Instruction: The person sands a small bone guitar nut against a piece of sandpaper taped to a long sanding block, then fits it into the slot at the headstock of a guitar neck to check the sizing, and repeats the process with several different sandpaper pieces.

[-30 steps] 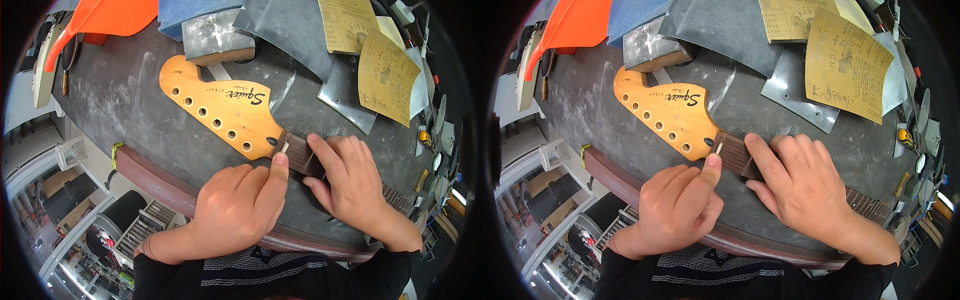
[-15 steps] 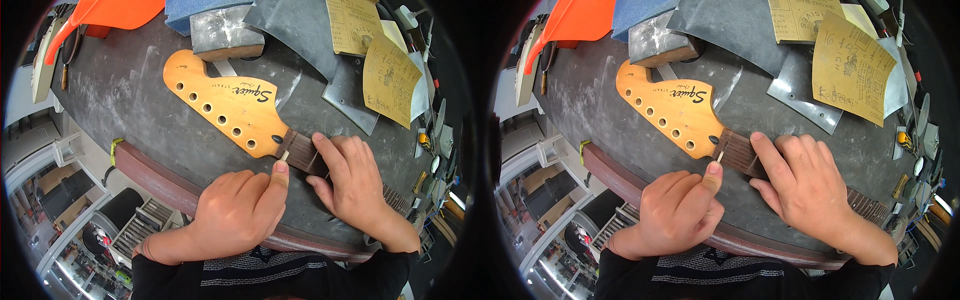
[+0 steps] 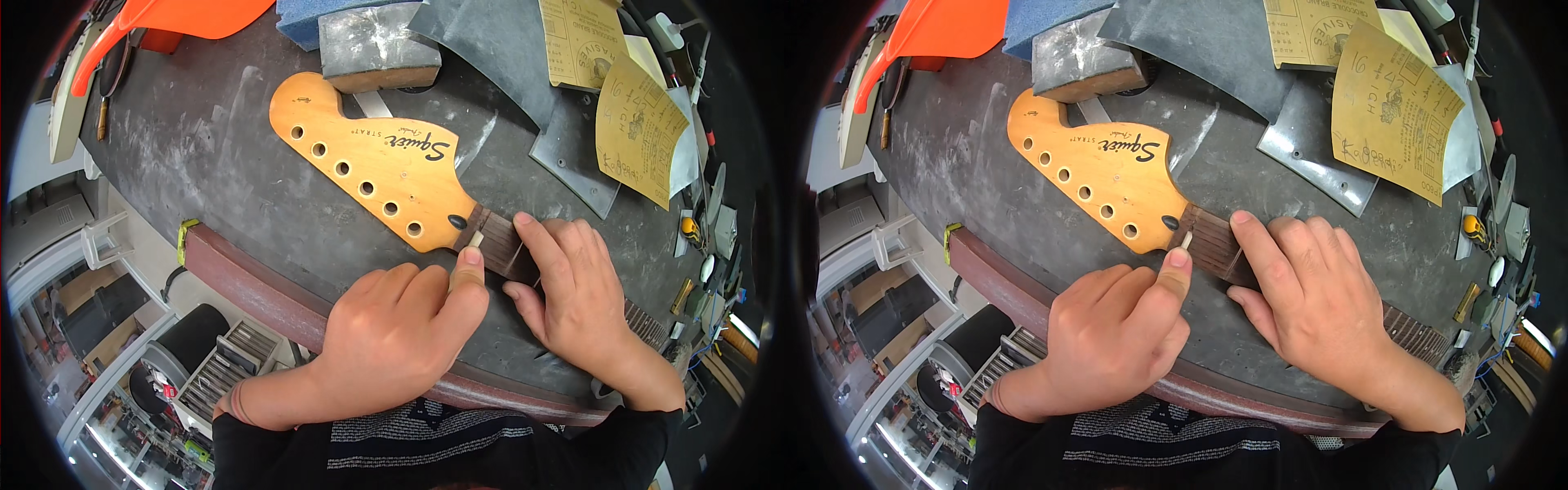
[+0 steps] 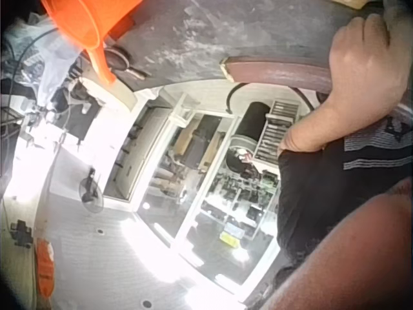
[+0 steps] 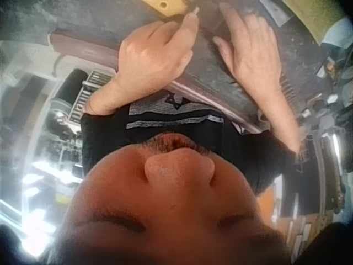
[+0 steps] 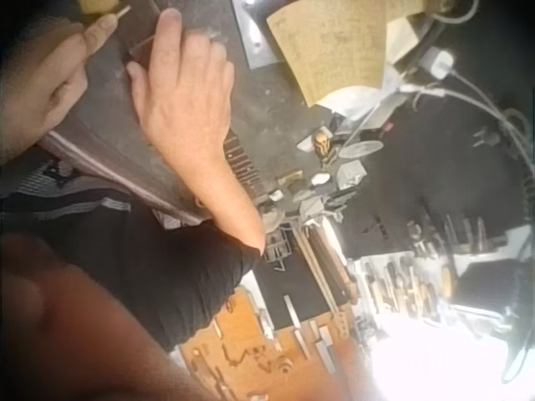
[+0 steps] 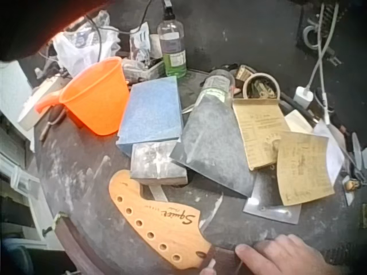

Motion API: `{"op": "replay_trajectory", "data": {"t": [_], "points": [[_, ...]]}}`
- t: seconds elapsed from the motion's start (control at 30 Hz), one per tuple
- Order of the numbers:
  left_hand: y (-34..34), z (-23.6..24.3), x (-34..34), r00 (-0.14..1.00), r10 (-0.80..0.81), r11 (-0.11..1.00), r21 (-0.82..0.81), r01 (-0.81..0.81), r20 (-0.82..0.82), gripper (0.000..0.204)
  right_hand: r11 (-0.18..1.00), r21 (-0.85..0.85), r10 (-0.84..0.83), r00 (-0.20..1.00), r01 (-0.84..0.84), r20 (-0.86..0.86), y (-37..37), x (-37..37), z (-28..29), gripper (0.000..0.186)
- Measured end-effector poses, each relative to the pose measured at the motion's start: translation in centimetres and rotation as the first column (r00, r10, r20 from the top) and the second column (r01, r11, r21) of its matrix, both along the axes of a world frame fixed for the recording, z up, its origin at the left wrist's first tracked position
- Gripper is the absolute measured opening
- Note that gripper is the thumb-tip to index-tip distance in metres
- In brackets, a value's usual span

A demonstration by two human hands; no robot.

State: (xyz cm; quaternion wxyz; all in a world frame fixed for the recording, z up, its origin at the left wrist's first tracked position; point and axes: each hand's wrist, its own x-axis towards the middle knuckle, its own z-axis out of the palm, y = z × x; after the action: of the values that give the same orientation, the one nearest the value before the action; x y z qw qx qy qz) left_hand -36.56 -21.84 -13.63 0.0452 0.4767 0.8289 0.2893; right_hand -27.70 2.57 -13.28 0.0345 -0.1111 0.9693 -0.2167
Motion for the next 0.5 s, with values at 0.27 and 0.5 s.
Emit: {"op": "replay_trajectory", "data": {"t": [0.27,0.5], "points": [[-0.4,0.1,0.3,1.0,-0.014,0.999,-0.051,0.013,0.0,0.057,1.0,-0.009,-0.002,1.0,0.002,0.006,-0.1,0.0,0.1,0.086],[-1.0,0.0,0.8,0.999,-0.018,0.999,-0.028,0.02,0.043,0.056,1.0,-0.002,-0.002,1.0,0.002,-0.004,-0.1,0.1,0.0,0.087]]}}
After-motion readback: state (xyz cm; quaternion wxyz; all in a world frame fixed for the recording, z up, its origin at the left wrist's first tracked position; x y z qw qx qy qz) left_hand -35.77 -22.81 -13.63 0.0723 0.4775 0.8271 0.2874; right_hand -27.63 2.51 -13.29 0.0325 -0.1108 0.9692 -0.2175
